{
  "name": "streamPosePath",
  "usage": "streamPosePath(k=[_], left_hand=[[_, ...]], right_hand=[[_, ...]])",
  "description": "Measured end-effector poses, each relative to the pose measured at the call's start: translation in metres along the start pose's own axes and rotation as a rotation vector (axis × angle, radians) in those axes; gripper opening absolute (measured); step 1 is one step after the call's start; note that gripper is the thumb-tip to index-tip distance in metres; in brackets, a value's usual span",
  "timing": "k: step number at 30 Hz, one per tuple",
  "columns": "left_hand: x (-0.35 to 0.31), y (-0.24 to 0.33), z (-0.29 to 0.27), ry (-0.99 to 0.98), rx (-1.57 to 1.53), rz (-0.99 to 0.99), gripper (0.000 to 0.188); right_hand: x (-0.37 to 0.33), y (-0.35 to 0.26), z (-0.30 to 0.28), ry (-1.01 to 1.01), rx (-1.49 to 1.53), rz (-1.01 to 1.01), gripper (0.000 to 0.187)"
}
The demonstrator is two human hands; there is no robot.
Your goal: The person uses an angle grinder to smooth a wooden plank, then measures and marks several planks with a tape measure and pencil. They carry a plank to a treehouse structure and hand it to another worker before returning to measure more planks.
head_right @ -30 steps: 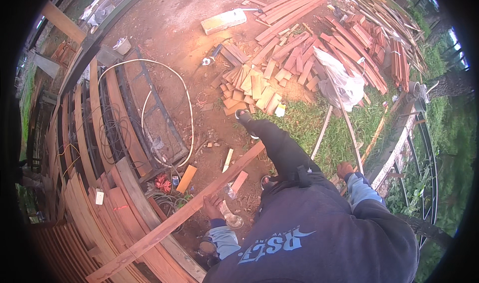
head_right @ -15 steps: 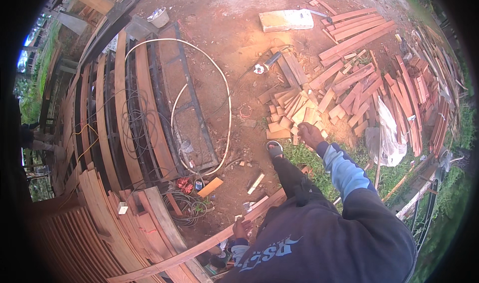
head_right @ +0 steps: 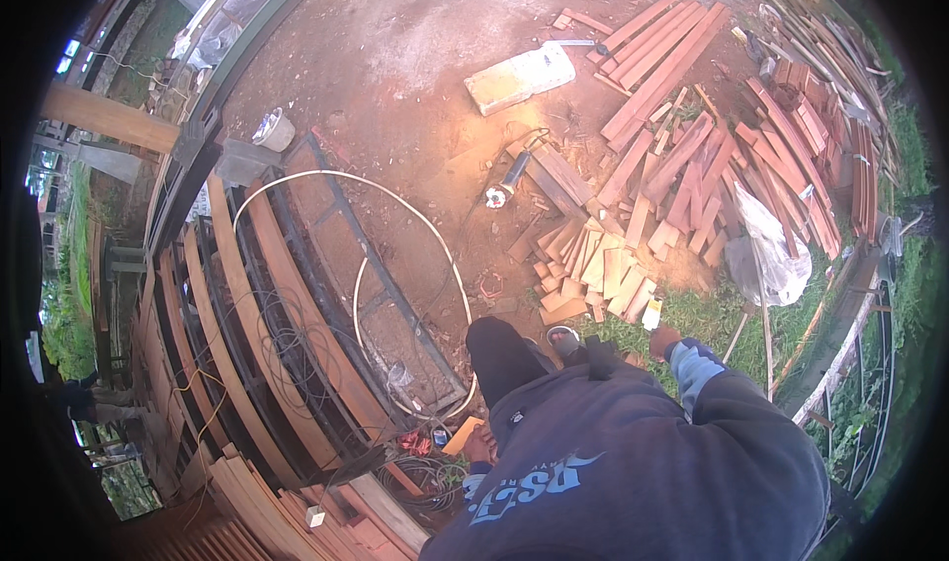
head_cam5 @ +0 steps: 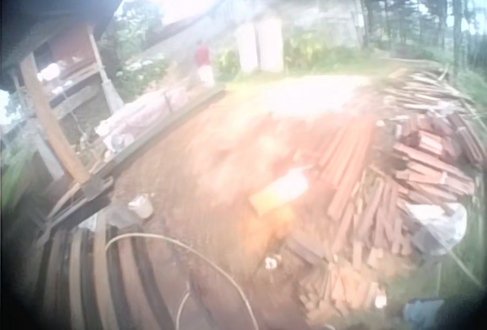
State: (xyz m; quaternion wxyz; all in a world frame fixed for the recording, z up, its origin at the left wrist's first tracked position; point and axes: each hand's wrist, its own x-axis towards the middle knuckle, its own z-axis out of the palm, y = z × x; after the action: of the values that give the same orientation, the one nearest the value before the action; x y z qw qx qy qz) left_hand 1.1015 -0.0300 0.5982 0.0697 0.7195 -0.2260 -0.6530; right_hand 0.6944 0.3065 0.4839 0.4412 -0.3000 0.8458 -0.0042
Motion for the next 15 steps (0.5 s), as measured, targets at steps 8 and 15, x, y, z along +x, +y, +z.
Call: streamPosePath(k=[8, 15], left_hand=[[0.086, 0.107, 0.021, -0.072, 0.306, -0.080, 0.035], [0.143, 0.309, 0.067, -0.165, 0.544, 0.126, 0.038]], right_hand=[[0.077, -0.184, -0.139, 0.303, 0.074, 0.074, 0.027], [0.128, -0.311, -0.222, 0.171, 0.370, 0.185, 0.033]])
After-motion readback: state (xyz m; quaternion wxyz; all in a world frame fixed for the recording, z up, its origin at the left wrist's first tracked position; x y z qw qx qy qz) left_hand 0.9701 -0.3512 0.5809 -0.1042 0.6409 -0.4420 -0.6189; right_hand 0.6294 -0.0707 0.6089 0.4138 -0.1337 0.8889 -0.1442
